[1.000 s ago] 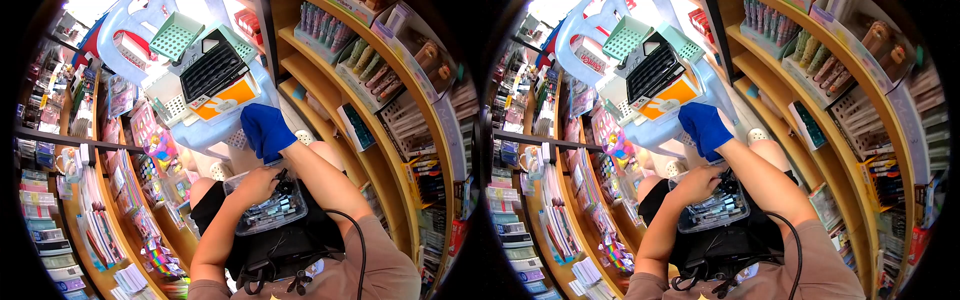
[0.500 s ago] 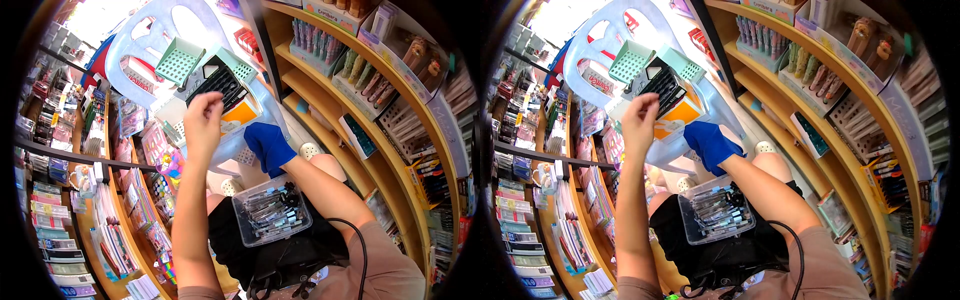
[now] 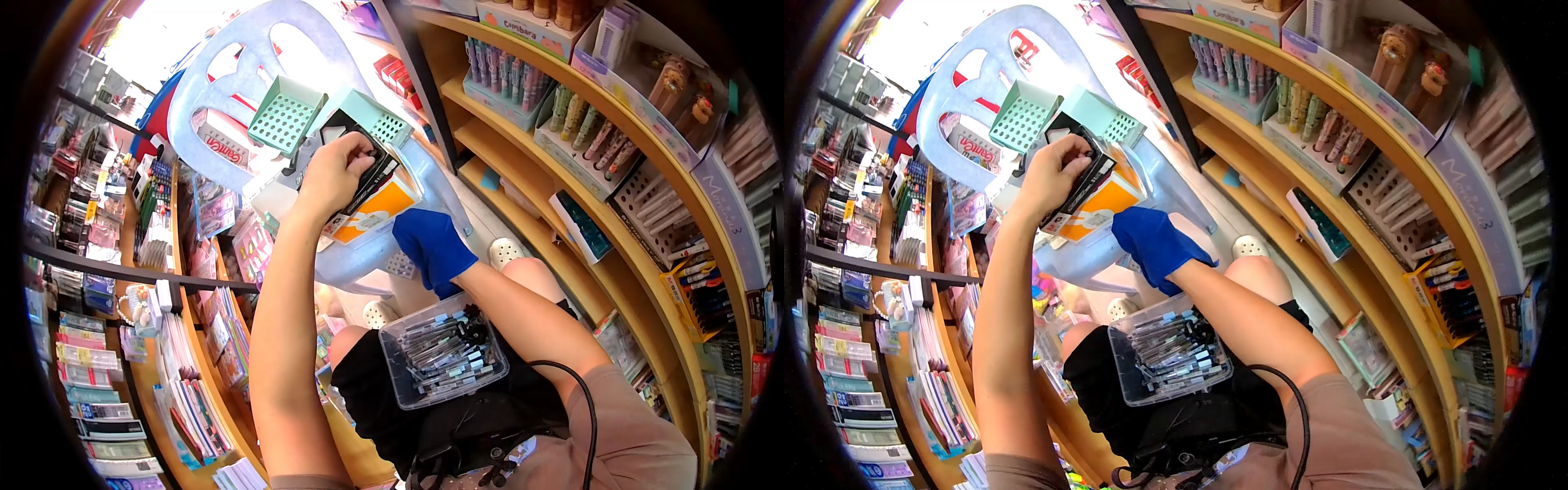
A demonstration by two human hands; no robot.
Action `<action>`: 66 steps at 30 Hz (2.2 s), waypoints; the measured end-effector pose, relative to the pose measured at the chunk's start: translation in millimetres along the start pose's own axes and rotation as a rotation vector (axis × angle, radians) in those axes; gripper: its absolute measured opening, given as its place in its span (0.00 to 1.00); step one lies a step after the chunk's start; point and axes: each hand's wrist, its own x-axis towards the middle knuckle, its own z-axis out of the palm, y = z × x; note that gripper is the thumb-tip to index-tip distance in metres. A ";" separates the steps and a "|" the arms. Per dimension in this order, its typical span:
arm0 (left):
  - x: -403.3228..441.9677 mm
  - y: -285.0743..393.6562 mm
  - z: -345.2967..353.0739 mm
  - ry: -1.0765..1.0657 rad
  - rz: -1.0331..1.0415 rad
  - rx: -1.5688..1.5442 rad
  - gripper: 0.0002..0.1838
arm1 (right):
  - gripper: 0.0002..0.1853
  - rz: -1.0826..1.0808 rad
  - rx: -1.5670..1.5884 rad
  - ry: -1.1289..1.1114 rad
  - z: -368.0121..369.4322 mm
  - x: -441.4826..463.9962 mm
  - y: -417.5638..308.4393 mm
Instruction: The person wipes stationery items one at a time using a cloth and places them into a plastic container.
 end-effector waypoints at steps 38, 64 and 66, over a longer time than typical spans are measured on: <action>-159.8 -19.3 121.0 0.570 -0.003 -0.232 0.15 | 0.09 -0.237 -0.869 -0.290 -1.5 -9.8 54.5; -156.0 -20.2 135.7 0.468 -0.166 -0.612 0.12 | 0.15 -0.526 -1.094 -0.166 -6.5 -19.2 59.6; -156.9 -20.3 133.8 0.485 -0.163 -0.681 0.12 | 0.18 -0.491 -1.050 -0.150 -3.1 -22.2 54.8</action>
